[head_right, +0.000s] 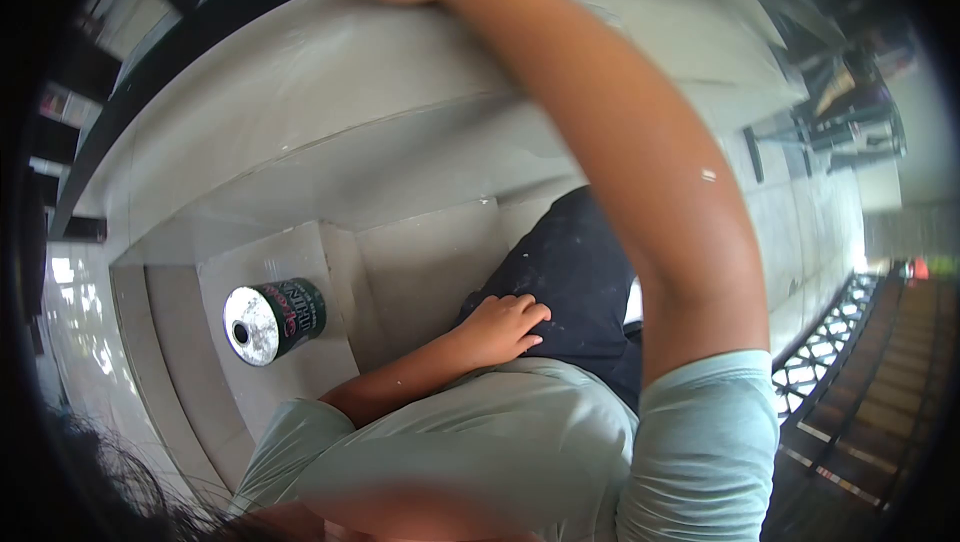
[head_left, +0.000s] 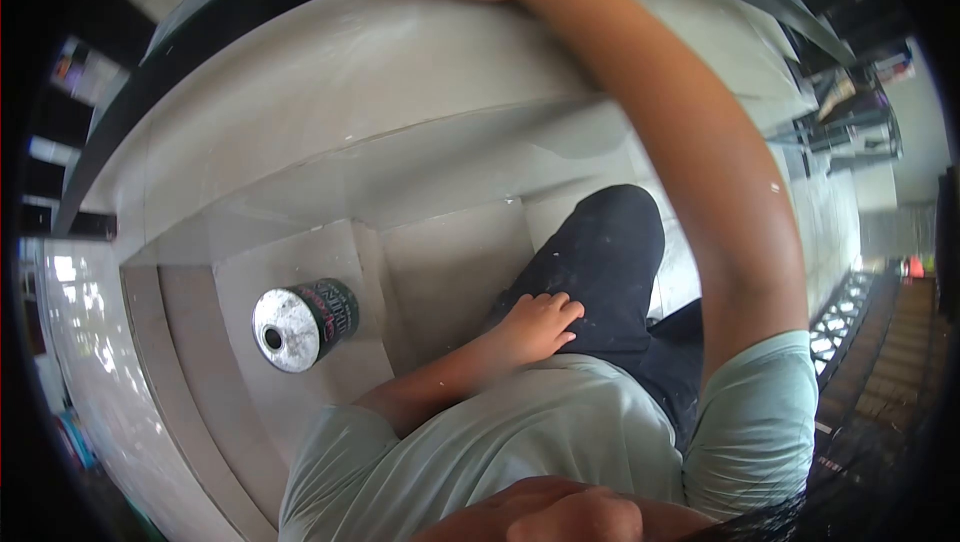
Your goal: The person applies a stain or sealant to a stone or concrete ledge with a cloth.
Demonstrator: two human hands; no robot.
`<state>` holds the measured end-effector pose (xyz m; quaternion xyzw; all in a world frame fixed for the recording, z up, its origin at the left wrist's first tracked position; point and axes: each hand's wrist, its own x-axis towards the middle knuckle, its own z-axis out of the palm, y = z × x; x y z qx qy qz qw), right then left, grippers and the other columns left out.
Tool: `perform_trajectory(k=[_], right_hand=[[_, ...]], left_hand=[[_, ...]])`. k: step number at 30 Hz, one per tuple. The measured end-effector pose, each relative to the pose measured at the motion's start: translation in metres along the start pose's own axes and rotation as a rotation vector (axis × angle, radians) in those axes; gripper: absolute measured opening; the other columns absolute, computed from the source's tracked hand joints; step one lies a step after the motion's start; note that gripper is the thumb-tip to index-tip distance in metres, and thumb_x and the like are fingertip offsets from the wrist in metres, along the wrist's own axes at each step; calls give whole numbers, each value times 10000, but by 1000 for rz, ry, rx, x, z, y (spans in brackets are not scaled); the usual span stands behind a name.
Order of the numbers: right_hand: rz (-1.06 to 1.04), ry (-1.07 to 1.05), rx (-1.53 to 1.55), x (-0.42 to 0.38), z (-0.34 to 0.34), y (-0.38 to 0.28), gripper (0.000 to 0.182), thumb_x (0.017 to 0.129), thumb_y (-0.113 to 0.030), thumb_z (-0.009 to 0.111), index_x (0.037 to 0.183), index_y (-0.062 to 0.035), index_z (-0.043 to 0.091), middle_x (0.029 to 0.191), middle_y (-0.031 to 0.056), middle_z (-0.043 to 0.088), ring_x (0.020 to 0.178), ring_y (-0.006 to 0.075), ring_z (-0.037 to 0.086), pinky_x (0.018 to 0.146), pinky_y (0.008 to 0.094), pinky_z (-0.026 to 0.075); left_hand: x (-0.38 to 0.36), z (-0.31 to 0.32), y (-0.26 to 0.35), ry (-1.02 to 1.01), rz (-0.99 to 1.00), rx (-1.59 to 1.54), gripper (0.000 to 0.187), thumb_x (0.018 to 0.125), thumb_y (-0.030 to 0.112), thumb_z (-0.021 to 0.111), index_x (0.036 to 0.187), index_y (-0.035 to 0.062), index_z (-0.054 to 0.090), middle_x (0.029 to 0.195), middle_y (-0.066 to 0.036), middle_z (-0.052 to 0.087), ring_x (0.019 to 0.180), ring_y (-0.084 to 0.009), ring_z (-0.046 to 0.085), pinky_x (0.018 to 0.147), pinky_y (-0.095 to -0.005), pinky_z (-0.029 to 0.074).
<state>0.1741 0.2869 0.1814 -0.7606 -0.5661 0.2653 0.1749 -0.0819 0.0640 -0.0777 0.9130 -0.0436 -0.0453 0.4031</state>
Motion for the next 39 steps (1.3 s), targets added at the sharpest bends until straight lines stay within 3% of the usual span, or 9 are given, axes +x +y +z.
perform_trajectory(k=[3,11,17,21,23,25,26,34,39], right_hand=[[-257,187,-387,-4,33,-57,694,987,-602,368,1502,-168,538,1566,176,479,1447,342,453,1199,462,337],[-577,173,-329,-3,52,-47,680,982,-642,396,1527,-251,508,1538,130,519,1436,341,464,1181,430,371],[-73,209,-348,-50,-17,25,700,972,-706,390,1512,-281,530,1551,91,518,1471,303,427,1214,424,315],[-2,516,-288,-116,-82,90,722,986,-563,534,1485,-40,514,1528,212,508,1467,357,409,1219,424,326],[-92,673,-448,-112,-104,178,513,986,-395,550,1257,27,661,1335,216,660,1289,344,588,1125,439,433],[329,441,-470,-115,-143,311,770,1029,-671,333,1537,-111,478,1594,175,439,1505,354,359,1250,399,255],[340,509,-477,-138,-151,325,724,1046,-623,344,1508,-89,506,1575,194,457,1493,361,373,1245,396,263],[254,531,-688,-171,-143,345,701,1056,-571,361,1488,-41,515,1611,215,391,1501,367,350,1242,434,265],[62,614,-594,-209,-81,249,611,1053,-567,421,1449,-132,587,1615,190,397,1496,390,354,1236,462,278]], left_hand=[[2,-5,1,-37,-2,-25,328,952,282,686,1222,126,585,1110,-101,632,985,-322,666,814,-485,522],[0,-4,2,-56,17,-62,310,959,280,678,1207,117,587,1105,-107,641,1011,-321,661,820,-482,520],[2,-13,5,-79,-56,-58,283,977,290,661,1196,123,596,1093,-81,658,999,-296,669,839,-449,505],[4,-14,5,-87,-69,-63,271,976,282,667,1181,120,599,1075,-75,657,967,-292,669,825,-446,510],[5,-13,4,-81,-64,-55,262,974,277,669,1172,118,603,1061,-75,655,942,-289,670,808,-441,515],[6,-14,4,-75,-57,-49,252,974,270,671,1163,116,608,1045,-76,654,914,-285,670,788,-435,519],[7,-13,5,-73,-49,-53,250,973,269,671,1161,115,610,1039,-76,653,900,-284,669,782,-433,520],[17,-13,4,-76,-23,-105,273,968,273,677,1186,118,623,997,-75,639,847,-276,659,775,-427,517],[21,-15,7,-71,-25,-56,279,958,264,690,1190,119,638,968,-76,624,838,-286,645,776,-429,514]])
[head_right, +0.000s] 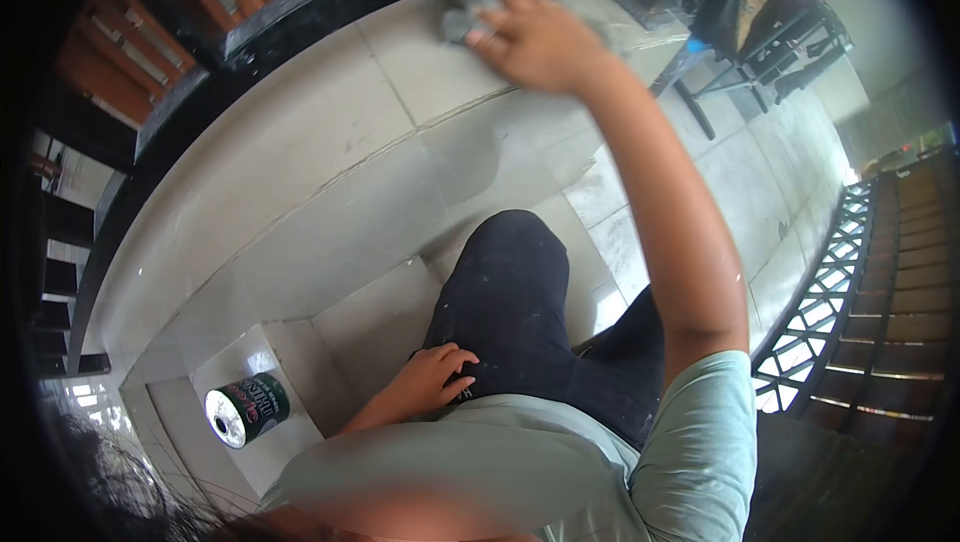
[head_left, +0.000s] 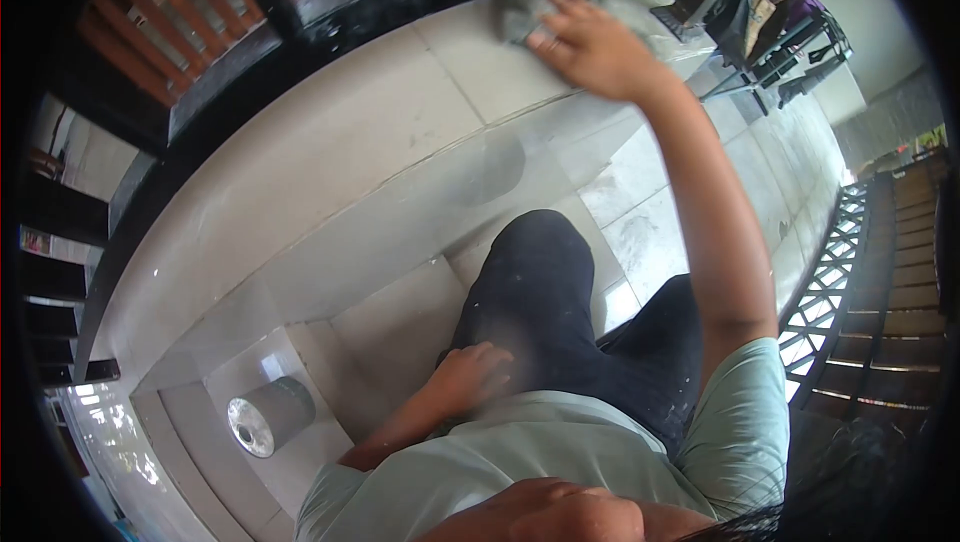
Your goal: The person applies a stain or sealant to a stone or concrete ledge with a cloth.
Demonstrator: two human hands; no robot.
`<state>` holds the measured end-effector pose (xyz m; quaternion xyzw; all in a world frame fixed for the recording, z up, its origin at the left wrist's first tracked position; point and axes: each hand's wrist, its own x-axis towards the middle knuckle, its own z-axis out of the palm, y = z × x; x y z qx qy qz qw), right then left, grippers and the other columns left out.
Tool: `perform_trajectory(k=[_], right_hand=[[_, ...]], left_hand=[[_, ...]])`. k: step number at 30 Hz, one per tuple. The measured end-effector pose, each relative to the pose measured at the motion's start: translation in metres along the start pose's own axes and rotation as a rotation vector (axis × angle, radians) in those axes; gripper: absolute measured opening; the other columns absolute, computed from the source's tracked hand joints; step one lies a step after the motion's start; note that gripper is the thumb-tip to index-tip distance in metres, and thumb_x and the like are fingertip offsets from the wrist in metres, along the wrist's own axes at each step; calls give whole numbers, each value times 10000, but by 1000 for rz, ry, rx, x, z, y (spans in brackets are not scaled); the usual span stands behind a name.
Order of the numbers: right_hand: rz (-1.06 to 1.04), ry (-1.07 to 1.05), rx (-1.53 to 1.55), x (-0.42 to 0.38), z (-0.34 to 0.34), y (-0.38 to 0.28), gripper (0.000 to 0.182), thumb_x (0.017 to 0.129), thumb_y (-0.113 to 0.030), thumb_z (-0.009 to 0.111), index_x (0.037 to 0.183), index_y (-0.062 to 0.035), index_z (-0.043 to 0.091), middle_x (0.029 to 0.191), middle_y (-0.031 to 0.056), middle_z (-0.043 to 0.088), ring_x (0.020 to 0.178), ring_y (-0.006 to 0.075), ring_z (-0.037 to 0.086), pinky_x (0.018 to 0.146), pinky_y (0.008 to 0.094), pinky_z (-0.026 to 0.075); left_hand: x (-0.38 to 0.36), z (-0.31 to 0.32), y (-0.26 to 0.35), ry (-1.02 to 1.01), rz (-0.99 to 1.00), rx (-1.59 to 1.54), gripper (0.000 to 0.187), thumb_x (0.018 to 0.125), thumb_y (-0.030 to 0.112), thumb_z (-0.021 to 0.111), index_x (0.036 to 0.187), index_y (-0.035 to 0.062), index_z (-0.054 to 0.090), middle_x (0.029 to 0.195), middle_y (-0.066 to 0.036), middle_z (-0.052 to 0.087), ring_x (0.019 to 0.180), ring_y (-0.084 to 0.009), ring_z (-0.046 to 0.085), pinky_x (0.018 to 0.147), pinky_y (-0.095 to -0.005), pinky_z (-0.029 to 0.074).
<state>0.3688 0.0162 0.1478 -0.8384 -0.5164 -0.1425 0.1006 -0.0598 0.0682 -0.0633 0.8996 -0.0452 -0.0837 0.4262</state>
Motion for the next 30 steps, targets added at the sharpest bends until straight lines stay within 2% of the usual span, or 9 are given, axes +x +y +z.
perform_trajectory(k=[4,8,16,20,21,24,27,30], right_hand=[[-116,82,89,-31,-11,-53,552,1046,-570,435,1412,-203,626,1602,131,442,1498,368,364,1226,479,283],[-82,98,116,-29,-8,-57,551,1046,-575,422,1415,-221,625,1592,128,456,1496,361,369,1228,478,281],[-14,94,78,-13,3,-44,602,1039,-619,385,1466,-241,576,1607,127,436,1509,344,356,1237,436,283],[119,66,-20,-21,0,-2,626,1035,-629,375,1484,-231,555,1611,144,425,1501,351,368,1234,438,292],[127,120,-33,-27,0,15,631,1040,-581,437,1442,-117,582,1575,192,458,1466,373,408,1213,442,320],[170,184,-48,-43,-1,76,620,1036,-551,466,1428,-85,585,1551,205,482,1454,379,420,1203,440,328],[130,286,10,-51,-5,82,556,1016,-476,533,1339,-37,643,1458,234,565,1376,404,502,1157,454,384],[101,514,74,-61,3,70,465,979,-393,597,1209,-4,707,1335,253,644,1273,423,585,1093,470,445]], left_hand=[[0,-1,1,0,-6,-13,282,941,231,714,1188,115,645,957,-78,620,838,-293,643,776,-434,515],[1,1,0,-6,3,-45,293,926,205,732,1193,117,648,956,-84,616,833,-295,643,771,-433,521],[-7,1,12,-20,28,-57,303,920,181,736,1203,112,651,965,-95,615,837,-294,649,758,-419,537],[-8,2,13,-18,16,-14,307,919,172,736,1202,98,644,972,-99,617,836,-292,649,744,-411,535],[-9,1,14,-28,-1,-21,307,919,172,736,1201,94,642,973,-99,617,836,-293,649,742,-411,534],[-9,-2,13,-31,-30,-18,303,919,170,734,1194,88,638,971,-101,618,835,-294,648,739,-408,532],[-9,0,12,-9,-22,-7,296,917,167,735,1185,87,637,964,-103,621,834,-294,649,740,-405,533],[-8,1,8,-10,-15,-3,295,914,167,738,1178,83,635,959,-108,625,834,-293,649,744,-398,535]])
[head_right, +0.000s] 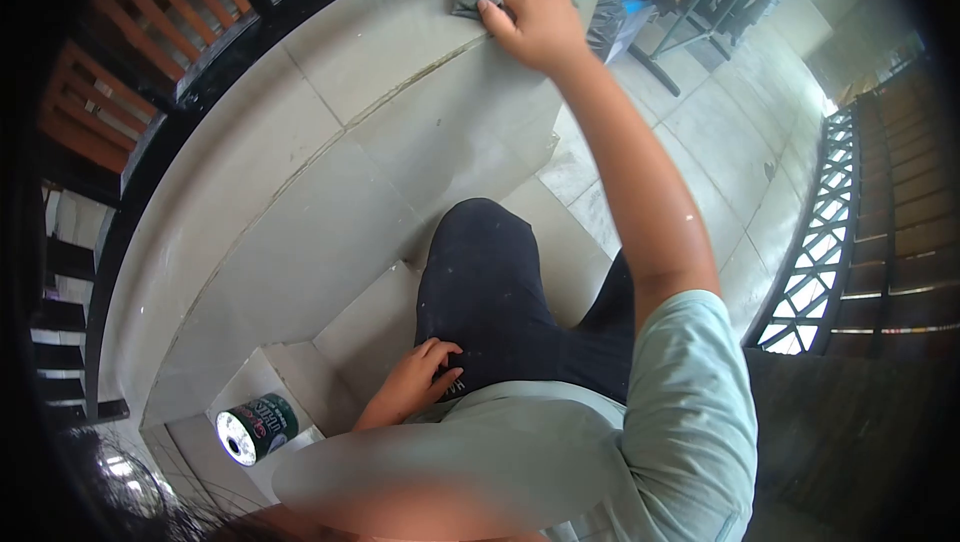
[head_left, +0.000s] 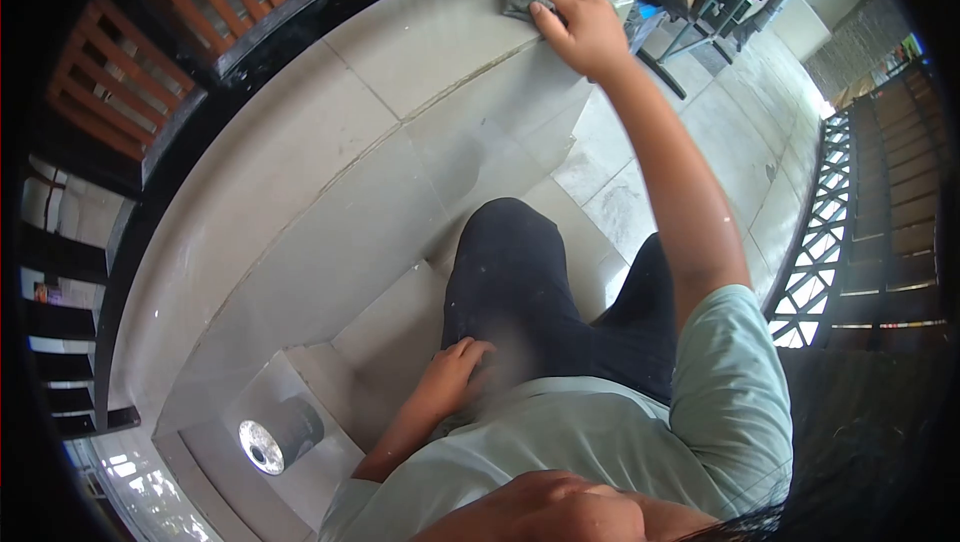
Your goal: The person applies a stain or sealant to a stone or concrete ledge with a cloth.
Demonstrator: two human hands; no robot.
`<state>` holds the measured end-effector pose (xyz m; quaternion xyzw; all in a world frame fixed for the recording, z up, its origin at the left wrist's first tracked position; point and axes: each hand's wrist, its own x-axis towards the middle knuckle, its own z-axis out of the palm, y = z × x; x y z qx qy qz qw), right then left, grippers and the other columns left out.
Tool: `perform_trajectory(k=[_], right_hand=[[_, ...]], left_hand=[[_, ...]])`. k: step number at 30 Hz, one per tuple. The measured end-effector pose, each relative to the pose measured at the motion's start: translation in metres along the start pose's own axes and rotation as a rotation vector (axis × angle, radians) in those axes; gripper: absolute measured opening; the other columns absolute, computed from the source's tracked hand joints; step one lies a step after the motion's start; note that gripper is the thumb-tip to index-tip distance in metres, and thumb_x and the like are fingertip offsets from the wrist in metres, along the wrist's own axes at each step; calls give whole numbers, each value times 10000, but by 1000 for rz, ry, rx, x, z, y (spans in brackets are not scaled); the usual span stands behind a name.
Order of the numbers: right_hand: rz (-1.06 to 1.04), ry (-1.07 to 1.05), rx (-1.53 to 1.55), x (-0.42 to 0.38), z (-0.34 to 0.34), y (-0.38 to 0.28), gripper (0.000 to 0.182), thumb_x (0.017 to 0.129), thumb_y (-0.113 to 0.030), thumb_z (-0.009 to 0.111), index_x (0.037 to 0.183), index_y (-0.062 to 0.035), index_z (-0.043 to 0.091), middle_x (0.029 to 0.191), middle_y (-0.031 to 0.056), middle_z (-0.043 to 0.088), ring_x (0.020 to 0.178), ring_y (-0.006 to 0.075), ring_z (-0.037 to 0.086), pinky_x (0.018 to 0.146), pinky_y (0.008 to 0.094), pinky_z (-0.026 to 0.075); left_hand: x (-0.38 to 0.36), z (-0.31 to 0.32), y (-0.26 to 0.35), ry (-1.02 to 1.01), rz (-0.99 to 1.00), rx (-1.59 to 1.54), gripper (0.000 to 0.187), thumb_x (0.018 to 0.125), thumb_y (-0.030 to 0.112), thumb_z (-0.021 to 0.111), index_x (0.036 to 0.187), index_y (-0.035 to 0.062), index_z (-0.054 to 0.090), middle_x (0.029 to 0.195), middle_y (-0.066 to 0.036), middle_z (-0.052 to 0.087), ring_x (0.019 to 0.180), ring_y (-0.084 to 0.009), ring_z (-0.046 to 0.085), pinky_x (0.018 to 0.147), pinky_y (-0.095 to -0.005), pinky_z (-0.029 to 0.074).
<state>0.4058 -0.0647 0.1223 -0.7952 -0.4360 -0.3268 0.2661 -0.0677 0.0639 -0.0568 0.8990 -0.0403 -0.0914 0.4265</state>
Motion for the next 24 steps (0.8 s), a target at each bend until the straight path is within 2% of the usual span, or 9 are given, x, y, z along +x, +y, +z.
perform_trajectory(k=[1,4,7,10,15,19,22,24], right_hand=[[-38,172,0,-3,9,0,394,921,-382,644,1089,-47,766,1211,219,710,1142,408,653,1007,484,493],[-18,457,15,-15,40,1,319,826,-325,728,1015,-73,777,1092,182,727,1084,374,647,994,490,453],[-41,565,101,-18,53,2,262,729,-292,722,889,-85,747,1041,149,719,1006,341,632,897,467,450],[-80,578,141,-17,40,-3,247,749,-302,686,872,-90,723,1039,128,706,1008,343,615,921,466,441],[-127,621,119,-24,46,-4,365,828,-410,609,969,-88,708,1113,134,671,1090,364,590,965,491,419],[-143,631,131,-26,49,0,410,841,-440,596,1019,-88,709,1137,140,663,1136,372,586,1002,526,400],[-129,598,98,-33,53,7,415,847,-443,600,1029,-86,708,1152,142,660,1152,373,585,1020,535,395],[-99,617,99,-38,59,7,406,888,-436,609,1045,-76,714,1192,150,659,1209,388,576,1057,543,389]], left_hand=[[1,1,-1,-4,3,-1,297,913,168,740,1177,81,634,958,-109,627,834,-292,649,745,-396,536],[6,-4,4,-38,-26,-32,297,915,151,737,1179,68,631,958,-116,628,831,-290,646,741,-380,533],[10,-5,7,-77,-67,-135,311,913,154,724,1201,76,636,979,-133,632,901,-321,657,764,-428,532],[11,-2,9,-37,20,-117,295,914,97,726,1190,51,635,954,-137,622,817,-276,642,714,-371,523],[9,-8,9,-89,-57,-139,285,919,117,725,1184,49,644,936,-134,620,806,-285,641,720,-383,523],[14,-11,8,-89,-82,-159,254,936,134,714,1165,46,648,930,-135,630,803,-282,644,725,-379,522],[16,-8,3,-63,-75,-177,225,950,138,706,1146,44,650,924,-132,641,776,-252,645,705,-360,517],[16,-6,-1,-66,-79,-220,213,955,147,707,1131,42,650,902,-120,645,752,-225,639,691,-346,512]])
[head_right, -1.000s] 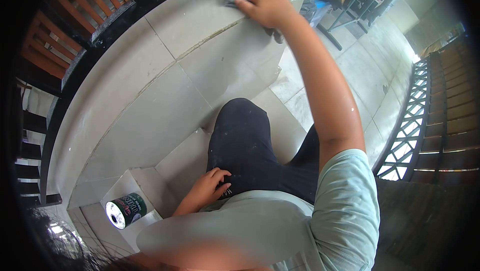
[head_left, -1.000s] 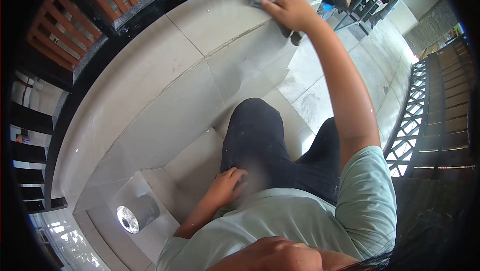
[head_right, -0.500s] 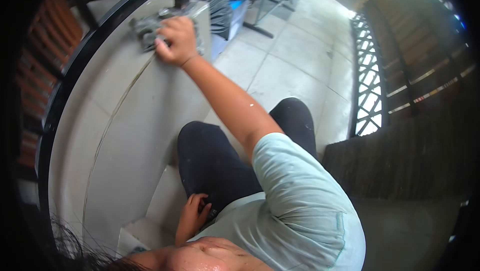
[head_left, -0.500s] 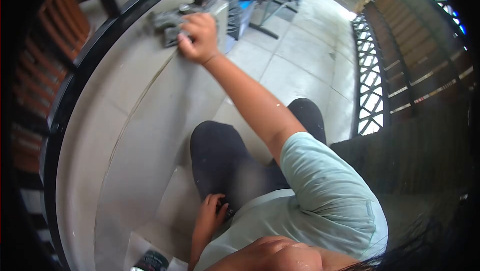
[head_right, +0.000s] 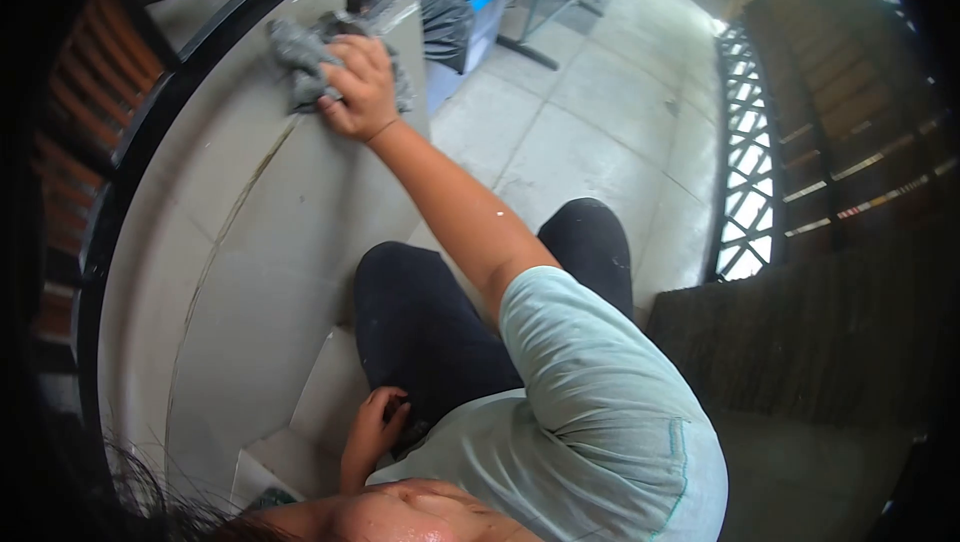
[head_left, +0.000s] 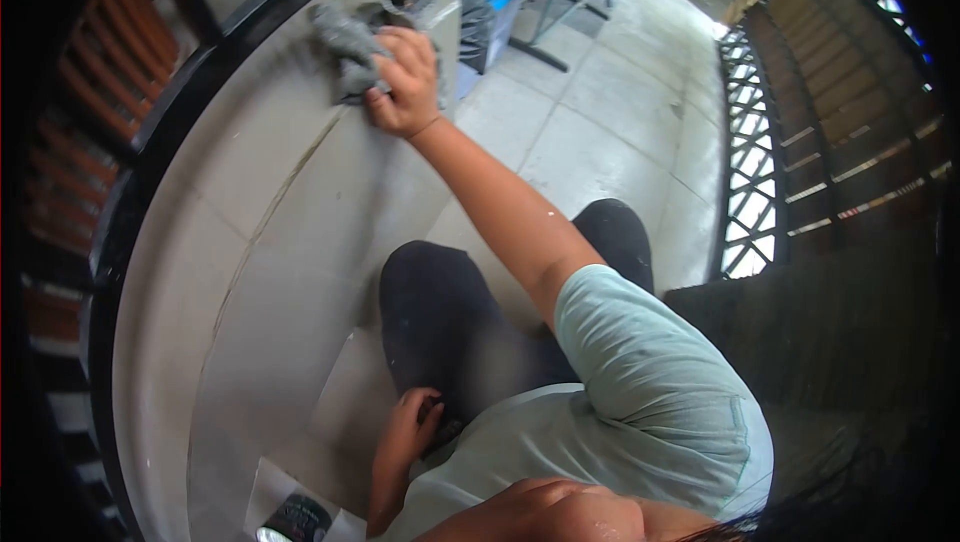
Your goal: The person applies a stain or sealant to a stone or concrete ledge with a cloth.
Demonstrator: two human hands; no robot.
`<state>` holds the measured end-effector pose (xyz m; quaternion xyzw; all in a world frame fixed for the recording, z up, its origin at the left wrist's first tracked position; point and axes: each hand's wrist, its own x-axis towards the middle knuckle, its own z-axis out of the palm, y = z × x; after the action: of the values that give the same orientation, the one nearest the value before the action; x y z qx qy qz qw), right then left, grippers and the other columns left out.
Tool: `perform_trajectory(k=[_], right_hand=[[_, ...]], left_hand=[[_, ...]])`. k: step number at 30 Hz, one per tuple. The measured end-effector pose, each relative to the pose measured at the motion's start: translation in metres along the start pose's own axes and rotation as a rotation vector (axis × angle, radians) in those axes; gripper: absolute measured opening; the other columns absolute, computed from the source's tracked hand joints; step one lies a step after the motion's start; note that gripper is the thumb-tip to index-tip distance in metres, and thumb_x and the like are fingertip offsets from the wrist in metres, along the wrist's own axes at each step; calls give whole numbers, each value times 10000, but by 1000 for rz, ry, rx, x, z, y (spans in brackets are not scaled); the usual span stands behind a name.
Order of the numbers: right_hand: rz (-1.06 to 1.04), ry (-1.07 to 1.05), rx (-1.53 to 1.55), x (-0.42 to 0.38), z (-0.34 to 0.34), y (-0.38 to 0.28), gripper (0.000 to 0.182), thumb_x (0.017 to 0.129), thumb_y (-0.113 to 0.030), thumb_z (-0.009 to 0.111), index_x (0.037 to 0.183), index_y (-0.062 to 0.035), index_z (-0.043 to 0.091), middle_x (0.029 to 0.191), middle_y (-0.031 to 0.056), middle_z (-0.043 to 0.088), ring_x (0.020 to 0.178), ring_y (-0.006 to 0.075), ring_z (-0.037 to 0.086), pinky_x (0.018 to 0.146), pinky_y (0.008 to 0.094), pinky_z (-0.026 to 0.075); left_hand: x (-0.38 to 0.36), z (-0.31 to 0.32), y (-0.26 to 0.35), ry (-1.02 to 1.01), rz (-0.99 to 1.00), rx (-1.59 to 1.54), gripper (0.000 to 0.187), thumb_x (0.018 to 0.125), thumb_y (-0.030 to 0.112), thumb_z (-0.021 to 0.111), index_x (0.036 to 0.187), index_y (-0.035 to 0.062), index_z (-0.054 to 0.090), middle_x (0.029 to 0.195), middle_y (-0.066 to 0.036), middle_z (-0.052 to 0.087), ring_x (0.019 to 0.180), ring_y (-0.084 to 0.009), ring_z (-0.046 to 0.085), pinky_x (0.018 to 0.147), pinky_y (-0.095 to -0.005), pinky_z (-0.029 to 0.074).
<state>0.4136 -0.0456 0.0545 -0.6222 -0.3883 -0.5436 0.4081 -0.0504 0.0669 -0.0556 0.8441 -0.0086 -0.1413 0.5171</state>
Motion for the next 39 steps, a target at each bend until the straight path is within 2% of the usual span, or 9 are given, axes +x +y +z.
perform_trajectory(k=[9,16,20,23,26,29,32,35,39], right_hand=[[231,96,0,-21,8,-14,367,948,-264,613,1218,-29,697,1485,224,527,1450,486,386,1172,533,331],[285,-347,90,-41,-39,-29,465,933,-220,674,1348,-25,594,1605,274,339,1499,577,196,1210,567,261],[384,-582,157,-81,-59,-32,499,962,-267,656,1361,11,549,1562,316,351,1484,603,188,1216,587,239],[398,-594,156,-101,-60,-25,548,973,-319,636,1368,44,524,1549,333,353,1480,615,171,1217,623,204],[322,-582,133,-95,-52,-6,564,979,-356,621,1339,69,534,1548,350,342,1473,642,141,1205,674,166],[307,-376,128,-55,-39,18,522,977,-357,623,1266,74,567,1566,358,316,1459,670,126,1194,704,139],[277,-140,20,1,-26,64,433,973,-341,620,1191,33,605,1600,352,287,1467,662,116,1181,713,128],[347,-26,9,5,-10,56,475,931,-387,647,1199,3,617,1594,317,330,1487,625,136,1177,695,158],[165,-72,-3,-15,0,9,677,929,-604,535,1194,11,634,1516,324,426,1483,578,243,1176,662,173]], left_hand=[[7,7,-13,24,-57,-32,132,964,151,697,979,37,632,716,-43,620,597,-110,552,571,-287,447],[3,29,13,198,49,123,127,933,142,719,942,53,629,646,-24,561,551,-136,518,548,-303,425],[24,26,46,178,100,352,153,906,147,727,1033,83,670,763,-30,625,687,-209,596,660,-359,474],[55,29,79,267,253,389,227,903,180,728,1125,138,708,983,-11,671,938,-233,621,837,-365,450],[94,32,114,258,344,542,230,911,209,723,1134,153,713,1030,-10,675,971,-250,614,875,-361,424],[148,41,116,82,443,495,319,936,302,702,1214,147,688,1108,-32,680,1006,-252,618,893,-359,390],[199,56,118,-358,15,557,478,961,420,662,1326,112,626,1236,-111,664,1121,-305,628,946,-412,431],[263,89,90,-698,-117,622,628,974,512,615,1426,81,549,1344,-201,614,1250,-361,596,1035,-457,447],[286,107,59,-744,-101,499,647,1000,512,570,1448,47,531,1376,-241,596,1275,-392,589,1065,-446,461]])
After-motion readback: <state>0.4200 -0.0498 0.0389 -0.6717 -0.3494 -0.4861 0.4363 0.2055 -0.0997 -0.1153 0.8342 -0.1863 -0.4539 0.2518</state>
